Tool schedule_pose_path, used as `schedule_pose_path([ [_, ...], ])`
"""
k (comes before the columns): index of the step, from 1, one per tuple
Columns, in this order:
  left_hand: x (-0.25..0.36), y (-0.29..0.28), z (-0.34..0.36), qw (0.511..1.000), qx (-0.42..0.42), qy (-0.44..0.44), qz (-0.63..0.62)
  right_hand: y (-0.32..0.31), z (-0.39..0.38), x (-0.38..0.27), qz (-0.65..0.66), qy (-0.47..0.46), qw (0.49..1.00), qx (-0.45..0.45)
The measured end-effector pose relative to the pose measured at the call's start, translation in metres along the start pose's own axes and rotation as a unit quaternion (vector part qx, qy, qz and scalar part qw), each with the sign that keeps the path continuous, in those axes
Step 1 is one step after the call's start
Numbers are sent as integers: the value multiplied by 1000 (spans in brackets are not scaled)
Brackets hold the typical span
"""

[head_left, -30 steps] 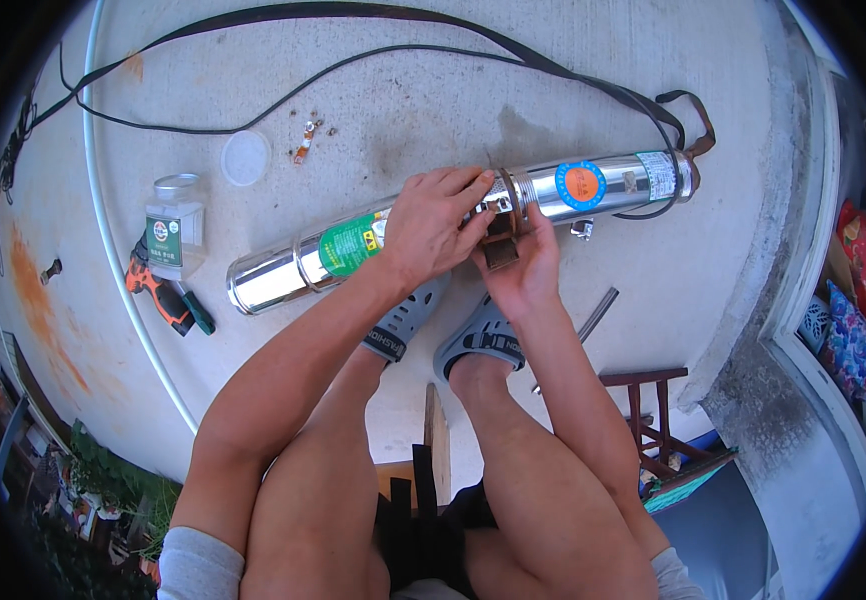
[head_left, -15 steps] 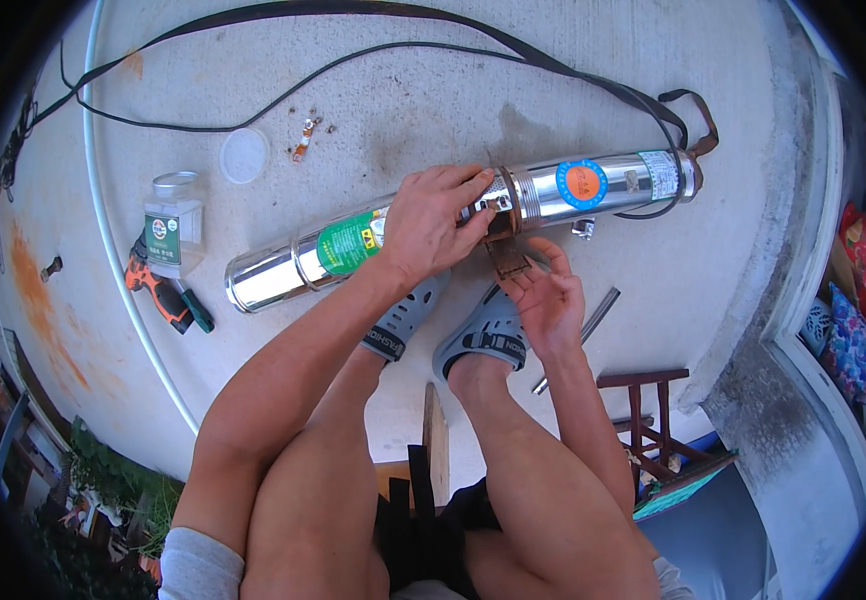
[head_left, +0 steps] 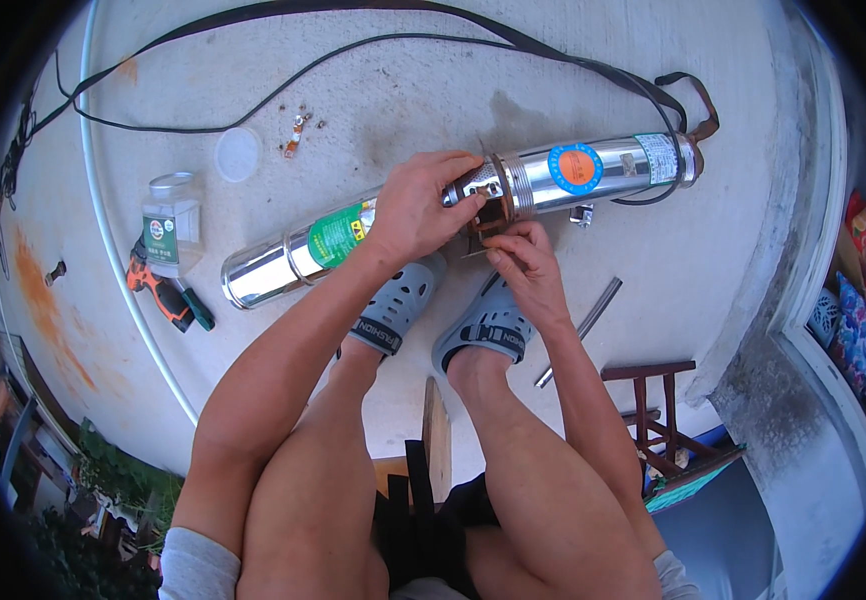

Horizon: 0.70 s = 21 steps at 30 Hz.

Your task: The person aligns two cylindrical sections of a metal water pump, places a metal brace around the connection point, and threads a small bolt by hand to secure the band.

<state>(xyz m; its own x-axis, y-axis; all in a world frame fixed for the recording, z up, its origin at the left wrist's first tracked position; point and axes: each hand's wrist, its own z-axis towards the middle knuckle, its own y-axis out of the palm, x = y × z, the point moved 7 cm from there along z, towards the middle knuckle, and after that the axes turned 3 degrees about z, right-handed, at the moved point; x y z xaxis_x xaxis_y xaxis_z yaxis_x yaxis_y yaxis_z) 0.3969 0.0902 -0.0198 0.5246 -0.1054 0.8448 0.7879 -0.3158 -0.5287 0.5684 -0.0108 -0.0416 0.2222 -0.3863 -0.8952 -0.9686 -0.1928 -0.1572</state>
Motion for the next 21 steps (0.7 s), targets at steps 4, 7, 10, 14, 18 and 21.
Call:
schedule_pose_path([
  [4, -1, 5, 4, 994, -77, -69, -33, -11, 0, 4, -2, -46, 999, -4],
  [7, -4, 3, 4, 993, -82, -80, -26, -17, 9, 3, 18, -70, 997, -25],
  [10, -5, 4, 5, 992, -88, -84, -38, -19, 14, 3, 24, -54, 997, -57],
  [14, -7, 4, 8, 990, -103, -93, -26, -16, 16, 5, 78, 5, 995, -70],
  [18, -27, 20, 11, 954, -168, -209, -132, -14, 17, 0, 42, -7, 995, -93],
  [21, -41, 26, 13, 951, -171, -202, -160, -11, 16, 4, 76, 16, 993, -85],
])
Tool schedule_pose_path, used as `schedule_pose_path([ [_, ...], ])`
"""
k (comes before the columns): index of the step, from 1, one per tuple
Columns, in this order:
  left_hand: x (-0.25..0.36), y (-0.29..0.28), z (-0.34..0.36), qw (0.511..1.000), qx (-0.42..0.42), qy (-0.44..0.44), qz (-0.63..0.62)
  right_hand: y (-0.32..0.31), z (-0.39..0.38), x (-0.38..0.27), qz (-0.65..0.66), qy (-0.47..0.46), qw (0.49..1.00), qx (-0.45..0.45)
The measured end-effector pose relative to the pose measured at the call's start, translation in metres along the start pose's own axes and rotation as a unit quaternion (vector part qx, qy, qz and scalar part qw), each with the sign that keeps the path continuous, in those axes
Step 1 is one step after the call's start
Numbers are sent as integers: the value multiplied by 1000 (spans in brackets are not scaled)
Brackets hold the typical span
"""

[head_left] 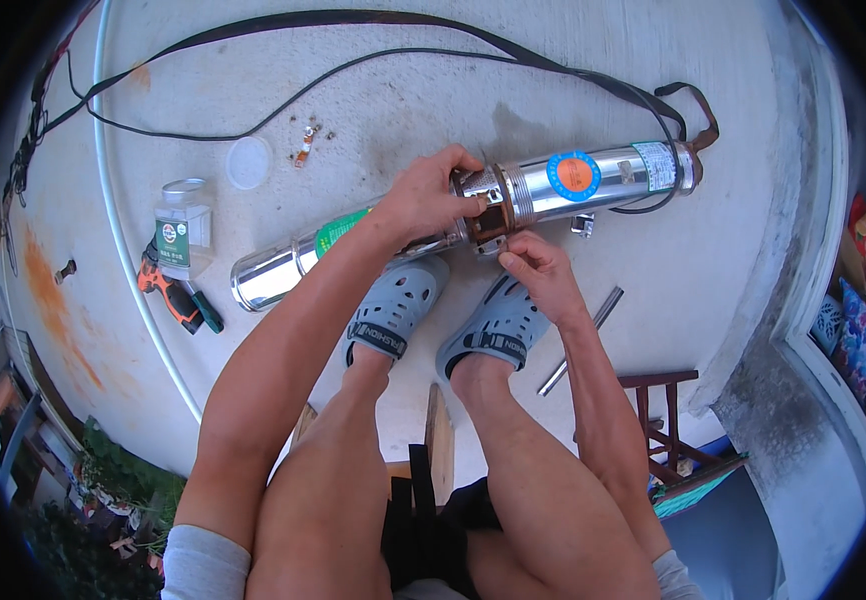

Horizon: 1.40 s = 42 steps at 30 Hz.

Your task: The person aligns two cylindrical sections of a metal water pump, places a metal brace around the connection point, and threads a small bolt by hand to secure the band.

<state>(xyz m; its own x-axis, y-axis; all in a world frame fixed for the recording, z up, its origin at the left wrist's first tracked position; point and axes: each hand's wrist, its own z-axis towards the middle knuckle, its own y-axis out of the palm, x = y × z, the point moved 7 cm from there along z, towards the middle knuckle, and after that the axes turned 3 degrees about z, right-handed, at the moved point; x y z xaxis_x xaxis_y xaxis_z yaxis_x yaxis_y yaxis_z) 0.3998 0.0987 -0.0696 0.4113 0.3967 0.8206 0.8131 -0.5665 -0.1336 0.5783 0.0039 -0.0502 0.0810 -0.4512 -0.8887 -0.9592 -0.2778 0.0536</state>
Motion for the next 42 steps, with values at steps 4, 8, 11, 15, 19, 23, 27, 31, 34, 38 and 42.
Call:
schedule_pose_path([
  [4, 9, -6, 3, 999, 10, 14, 41, 2, 1, 4, 16, 12, 1000, 8],
  [8, 19, 2, 6, 991, -121, -53, 26, 0, -1, 5, 27, -11, 1000, 10],
  [11, 22, 1, 4, 987, -145, -53, 34, 1, -1, 6, 10, -6, 1000, 2],
  [15, 23, 1, 4, 987, -136, -50, 70, 2, -4, 7, 22, -3, 1000, 3],
  [19, 19, 1, 6, 988, -127, -30, 84, 4, -3, 1, 52, 23, 997, 58],
  [23, 13, 5, 8, 991, -123, -51, 21, 7, -8, 14, 143, 54, 978, 145],
  [27, 9, 6, 8, 991, -119, -58, -26, 26, -13, 15, 130, 15, 967, 220],
  [31, 7, 8, 9, 989, -117, -67, -68, 29, -16, -2, 14, -67, 962, 263],
  [34, 6, 6, 13, 987, -100, -73, -106, 26, -18, -17, -134, -129, 942, 281],
  [38, 9, 5, 15, 984, -119, -81, -101, 18, -11, -26, -140, -91, 956, 243],
  [42, 10, 6, 18, 988, -115, -85, -55, 17, -7, -2, -35, -38, 973, 224],
])
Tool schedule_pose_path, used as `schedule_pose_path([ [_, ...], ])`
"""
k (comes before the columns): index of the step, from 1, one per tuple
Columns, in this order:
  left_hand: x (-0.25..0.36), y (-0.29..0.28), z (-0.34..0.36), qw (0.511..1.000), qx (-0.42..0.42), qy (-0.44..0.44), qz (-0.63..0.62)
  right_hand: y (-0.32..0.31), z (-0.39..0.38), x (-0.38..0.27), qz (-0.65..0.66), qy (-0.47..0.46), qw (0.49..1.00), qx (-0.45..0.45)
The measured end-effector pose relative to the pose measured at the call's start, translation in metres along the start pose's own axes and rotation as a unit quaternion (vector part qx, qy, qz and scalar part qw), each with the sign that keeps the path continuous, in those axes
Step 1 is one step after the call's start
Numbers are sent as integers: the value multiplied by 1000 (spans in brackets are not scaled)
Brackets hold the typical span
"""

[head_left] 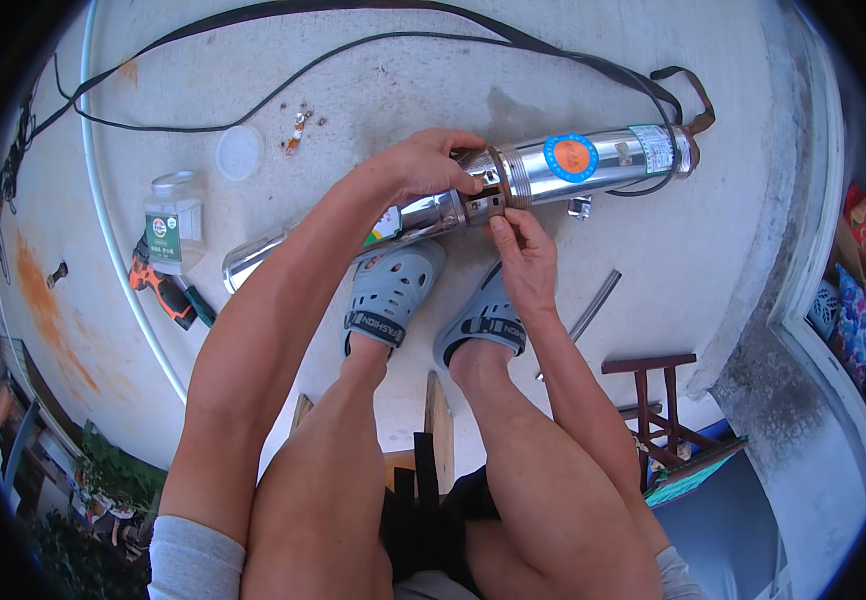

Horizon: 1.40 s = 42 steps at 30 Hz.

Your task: The person aligns two cylindrical sections of a metal water pump, places a metal brace around the connection point, and threads a small bolt by hand to secure the band.

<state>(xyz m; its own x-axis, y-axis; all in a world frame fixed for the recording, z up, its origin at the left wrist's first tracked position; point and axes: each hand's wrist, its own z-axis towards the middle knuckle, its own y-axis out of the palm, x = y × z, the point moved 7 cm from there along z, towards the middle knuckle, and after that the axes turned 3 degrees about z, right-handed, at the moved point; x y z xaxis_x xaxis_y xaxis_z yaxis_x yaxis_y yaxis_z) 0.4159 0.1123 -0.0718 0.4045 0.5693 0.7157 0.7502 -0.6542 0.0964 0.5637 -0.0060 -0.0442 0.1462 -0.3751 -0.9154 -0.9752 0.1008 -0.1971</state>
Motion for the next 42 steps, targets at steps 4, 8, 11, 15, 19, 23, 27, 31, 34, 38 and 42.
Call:
schedule_pose_path([
  [4, 2, -2, -4, 999, -51, -5, -19, 9, -3, 9, 93, 72, 992, -33],
  [8, 16, -3, -9, 997, -55, -45, 1, 12, -6, 9, 199, 46, 979, -27],
  [11, 4, -6, -4, 997, -53, -50, -8, 15, -8, 6, 177, 34, 983, -20],
  [15, 0, -6, 2, 997, -62, -35, -38, 14, -7, 13, 150, 37, 988, 8],
  [19, 7, -3, -2, 998, -47, -38, -19, -2, 11, 0, -126, -107, 986, 17],
  [23, 8, -4, -8, 997, -45, -58, -19, -10, 23, -27, -294, -183, 938, -15],
  [27, 12, -3, -13, 996, -48, -69, -8, -5, 16, -62, -369, -345, 863, 31],
  [31, 17, -2, -17, 994, -44, -94, -18, -7, 37, -76, -390, -362, 847, -11],
  [34, 9, -4, -11, 995, -36, -89, -13, -1, 47, -69, -398, -356, 840, -98],
  [38, -1, -7, -3, 998, -44, -47, -7, 2, 47, -66, -398, -353, 840, -108],
  [42, 12, -2, -11, 997, -51, -61, -10, 2, 51, -78, -420, -347, 828, -133],
])
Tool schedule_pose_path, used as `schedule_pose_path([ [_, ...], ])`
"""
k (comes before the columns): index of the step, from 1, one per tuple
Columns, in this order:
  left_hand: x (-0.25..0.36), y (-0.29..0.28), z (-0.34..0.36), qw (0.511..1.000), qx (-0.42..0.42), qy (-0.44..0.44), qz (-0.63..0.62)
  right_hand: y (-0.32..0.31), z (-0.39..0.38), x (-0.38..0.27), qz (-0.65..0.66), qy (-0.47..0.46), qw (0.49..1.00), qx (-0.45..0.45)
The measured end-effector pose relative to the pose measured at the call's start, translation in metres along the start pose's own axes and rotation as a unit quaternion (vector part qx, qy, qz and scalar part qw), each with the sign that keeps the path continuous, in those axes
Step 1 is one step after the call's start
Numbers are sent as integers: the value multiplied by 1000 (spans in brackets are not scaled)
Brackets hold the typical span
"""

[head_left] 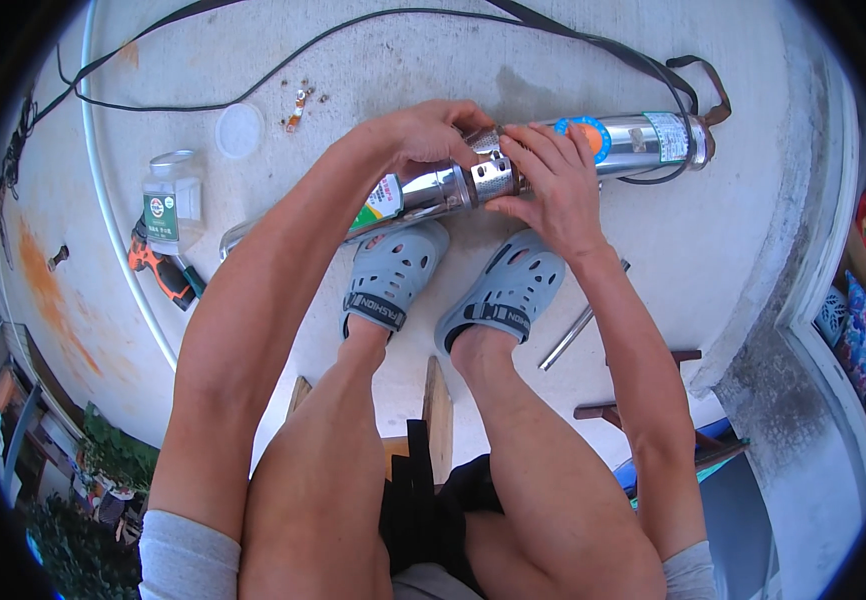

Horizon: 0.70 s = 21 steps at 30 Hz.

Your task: The person aligns two cylindrical sections of a metal water pump, places a metal brace around the connection point, and threads a small bolt by hand to secure the band.

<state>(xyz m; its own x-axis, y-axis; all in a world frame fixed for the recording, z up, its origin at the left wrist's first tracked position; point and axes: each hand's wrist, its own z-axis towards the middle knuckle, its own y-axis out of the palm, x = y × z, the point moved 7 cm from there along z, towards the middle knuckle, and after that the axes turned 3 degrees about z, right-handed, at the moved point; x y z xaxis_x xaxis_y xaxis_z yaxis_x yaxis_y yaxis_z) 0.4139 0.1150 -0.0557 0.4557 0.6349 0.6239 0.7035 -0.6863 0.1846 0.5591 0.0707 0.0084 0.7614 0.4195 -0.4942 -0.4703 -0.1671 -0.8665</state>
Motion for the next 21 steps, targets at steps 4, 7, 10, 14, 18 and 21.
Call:
schedule_pose_path([
  [4, -1, -3, -3, 1000, 6, -10, 7, 1, 7, 1, 20, -10, 1000, -6],
  [7, -2, -4, -3, 1000, 8, -6, 11, 1, 9, 0, 22, -11, 1000, -11],
  [10, -3, -4, 2, 999, 6, 3, 31, -3, 11, 4, 35, -18, 999, -7],
  [14, -5, -4, 2, 999, -12, 16, 25, -2, 17, 6, 53, -19, 998, -31],
  [18, -6, -3, 5, 999, -12, 15, 34, -3, 20, 7, 50, -11, 998, -46],
  [21, -12, -6, 9, 998, -14, 18, 52, -2, 25, 5, 53, -19, 997, -60],
])
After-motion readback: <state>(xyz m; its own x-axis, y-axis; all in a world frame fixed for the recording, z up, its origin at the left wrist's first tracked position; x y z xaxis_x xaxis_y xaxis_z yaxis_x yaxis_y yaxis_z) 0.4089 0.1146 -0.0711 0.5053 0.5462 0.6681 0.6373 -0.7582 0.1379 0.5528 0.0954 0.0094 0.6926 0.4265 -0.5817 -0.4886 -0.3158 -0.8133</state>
